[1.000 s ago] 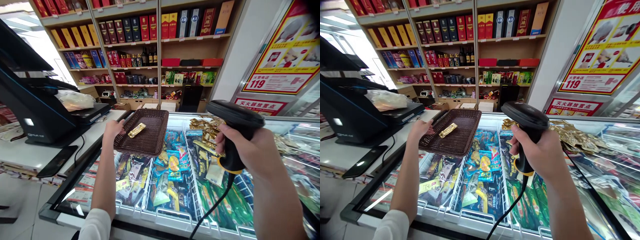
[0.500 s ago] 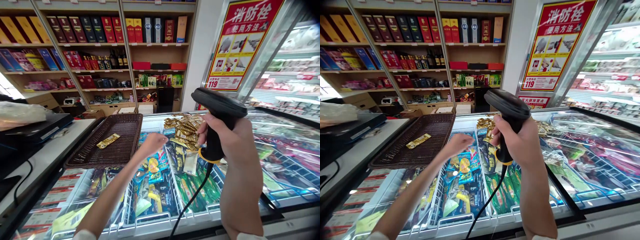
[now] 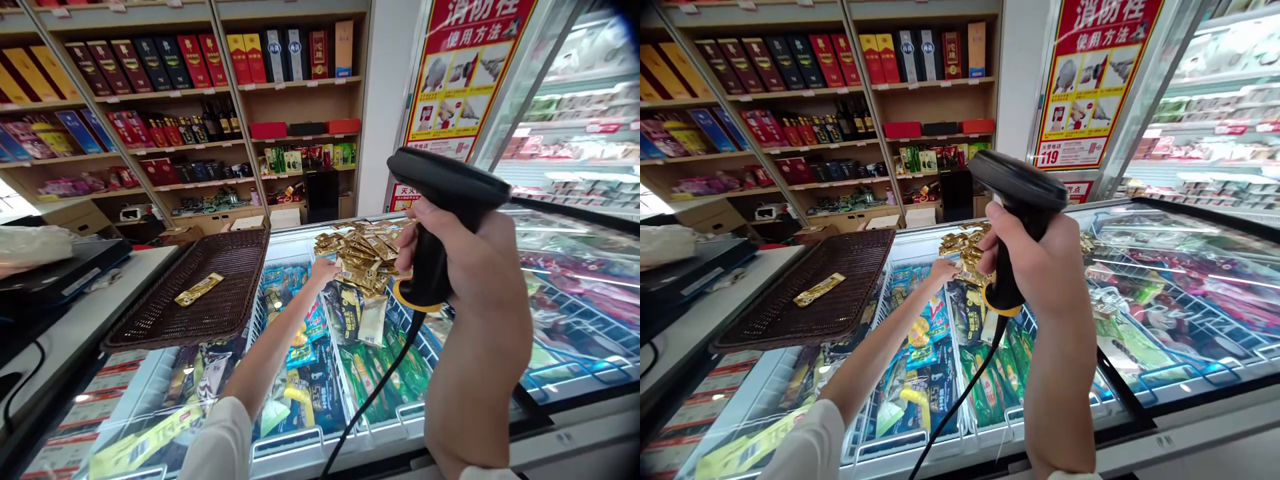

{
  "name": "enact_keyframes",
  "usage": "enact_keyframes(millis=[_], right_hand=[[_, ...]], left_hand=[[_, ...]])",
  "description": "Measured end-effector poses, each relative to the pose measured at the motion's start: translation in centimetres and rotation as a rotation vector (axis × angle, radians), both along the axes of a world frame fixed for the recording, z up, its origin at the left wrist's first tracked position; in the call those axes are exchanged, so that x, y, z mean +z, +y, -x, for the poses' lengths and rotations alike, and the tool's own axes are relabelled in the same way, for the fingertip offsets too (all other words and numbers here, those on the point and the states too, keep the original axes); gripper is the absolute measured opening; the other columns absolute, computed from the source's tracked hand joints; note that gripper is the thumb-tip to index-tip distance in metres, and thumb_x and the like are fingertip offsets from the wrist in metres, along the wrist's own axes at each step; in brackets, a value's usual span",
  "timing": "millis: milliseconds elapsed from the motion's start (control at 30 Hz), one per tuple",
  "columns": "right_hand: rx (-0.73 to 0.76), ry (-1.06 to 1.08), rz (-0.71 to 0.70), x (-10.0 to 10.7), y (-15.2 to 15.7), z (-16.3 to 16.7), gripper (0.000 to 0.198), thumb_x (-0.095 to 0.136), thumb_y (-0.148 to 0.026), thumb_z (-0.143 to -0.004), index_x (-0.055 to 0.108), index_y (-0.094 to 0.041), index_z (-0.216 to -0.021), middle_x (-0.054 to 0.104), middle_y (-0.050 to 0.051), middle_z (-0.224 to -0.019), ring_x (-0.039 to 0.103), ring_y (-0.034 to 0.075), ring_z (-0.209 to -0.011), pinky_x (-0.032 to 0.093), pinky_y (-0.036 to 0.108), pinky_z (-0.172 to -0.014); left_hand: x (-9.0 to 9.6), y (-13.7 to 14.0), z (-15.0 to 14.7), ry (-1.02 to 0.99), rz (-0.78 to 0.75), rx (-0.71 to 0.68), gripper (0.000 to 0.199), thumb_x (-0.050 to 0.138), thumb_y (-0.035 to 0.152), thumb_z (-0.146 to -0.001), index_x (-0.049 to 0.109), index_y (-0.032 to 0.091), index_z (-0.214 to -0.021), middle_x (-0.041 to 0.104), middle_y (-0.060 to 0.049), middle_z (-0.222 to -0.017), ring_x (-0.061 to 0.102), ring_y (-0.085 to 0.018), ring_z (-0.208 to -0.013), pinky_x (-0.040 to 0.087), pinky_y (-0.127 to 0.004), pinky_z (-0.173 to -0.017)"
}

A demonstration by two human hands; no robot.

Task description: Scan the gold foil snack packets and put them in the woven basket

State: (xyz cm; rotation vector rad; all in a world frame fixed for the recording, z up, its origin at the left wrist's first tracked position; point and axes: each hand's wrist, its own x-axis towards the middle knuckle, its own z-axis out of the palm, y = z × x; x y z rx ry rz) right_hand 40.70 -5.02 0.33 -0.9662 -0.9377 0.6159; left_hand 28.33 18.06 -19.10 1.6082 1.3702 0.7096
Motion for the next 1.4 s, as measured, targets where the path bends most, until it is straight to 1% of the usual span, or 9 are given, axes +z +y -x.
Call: enact_keyframes(millis=[200,333,467,567,867,1000,1167,1267,1400], right_hand=[[0.003,-0.051,0.043,-0.1,0.0,0.1,0.029,0.087,-0.041,-0.083,0.072,-0.017,-0.089,0.071,0.002,-0.064,0.067,0.017,-0.044,0.056,0.026,-0.041],[-0.023,-0.087,0.051,-0.7,0.6,0.5,0.031,0.088,-0.044,-0.081,0.073,-0.019,-0.092,0.070,0.002,-0.061,0.066,0.019,-0.043,0.055,0.028,-0.039],[0.060,-0.079,0.083,-0.9,0.8,1.4,0.029,0.088,-0.043,-0.083,0.072,-0.019,-0.087,0.069,0.002,-0.063,0.066,0.018,-0.045,0.055,0.028,-0.041],[0.125,-0.096,0.099,-1.1,0.6,2.3,0.033,0.089,-0.047,-0.081,0.072,-0.018,-0.083,0.071,0.004,-0.066,0.066,0.018,-0.046,0.054,0.027,-0.042],[0.223,-0.271,0.192,-2.0,-0.2,5.1,0.042,0.085,-0.060,-0.083,0.073,-0.020,-0.074,0.071,0.005,-0.063,0.066,0.018,-0.051,0.055,0.028,-0.050],[0.293,-0.330,0.233,-2.8,0.1,5.8,0.046,0.082,-0.065,-0.084,0.073,-0.021,-0.074,0.072,0.005,-0.066,0.067,0.019,-0.053,0.056,0.031,-0.055],[0.353,-0.356,0.268,-3.1,0.6,6.6,0.045,0.088,-0.062,-0.077,0.071,-0.021,-0.073,0.071,0.005,-0.064,0.067,0.020,-0.054,0.053,0.029,-0.051],[0.446,-0.329,0.269,-3.1,0.9,7.0,0.048,0.085,-0.064,-0.080,0.071,-0.019,-0.073,0.070,0.004,-0.061,0.066,0.018,-0.053,0.054,0.028,-0.054],[0.492,-0.278,0.273,-3.1,1.2,7.2,0.049,0.084,-0.065,-0.081,0.070,-0.019,-0.074,0.070,0.004,-0.061,0.064,0.016,-0.052,0.052,0.027,-0.054]], left_hand=[[2.0,-5.4,6.9,-0.155,-0.036,0.004,0.021,0.082,0.021,-0.085,0.063,0.016,-0.077,0.070,-0.005,-0.072,0.077,-0.021,-0.063,0.055,-0.022,-0.055],[6.4,-8.8,12.2,-0.322,-0.137,0.054,0.023,0.079,0.034,-0.090,0.066,0.015,-0.085,0.075,-0.007,-0.082,0.080,-0.024,-0.070,0.066,-0.031,-0.067],[11.6,-10.9,17.4,-0.455,-0.352,0.113,0.040,0.088,0.049,-0.078,0.069,0.015,-0.086,0.076,-0.007,-0.082,0.079,-0.024,-0.071,0.070,-0.040,-0.076],[13.9,-11.3,20.9,-0.463,-0.497,0.175,0.042,0.089,0.052,-0.076,0.067,0.016,-0.082,0.075,-0.005,-0.082,0.079,-0.025,-0.077,0.070,-0.045,-0.085],[13.7,-9.1,25.3,-0.114,-0.657,0.455,0.007,0.066,0.023,-0.092,0.067,0.020,-0.086,0.076,-0.007,-0.083,0.080,-0.028,-0.085,0.063,-0.034,-0.082],[13.2,-8.1,26.5,0.186,-0.792,0.602,0.011,0.062,0.013,-0.091,0.066,0.022,-0.085,0.075,-0.008,-0.080,0.079,-0.031,-0.095,0.057,-0.036,-0.092],[13.0,-7.6,27.4,-0.237,-0.551,0.573,0.006,0.072,0.018,-0.087,0.068,0.018,-0.083,0.074,-0.006,-0.076,0.079,-0.025,-0.076,0.063,-0.036,-0.083],[13.5,-7.9,26.9,-0.551,-0.373,0.443,0.019,0.086,0.021,-0.077,0.072,0.013,-0.085,0.075,-0.006,-0.077,0.079,-0.024,-0.074,0.066,-0.042,-0.091],[14.0,-8.3,25.9,-0.736,-0.269,0.412,0.020,0.087,0.012,-0.075,0.072,0.009,-0.087,0.075,-0.007,-0.077,0.079,-0.023,-0.072,0.067,-0.044,-0.098]])
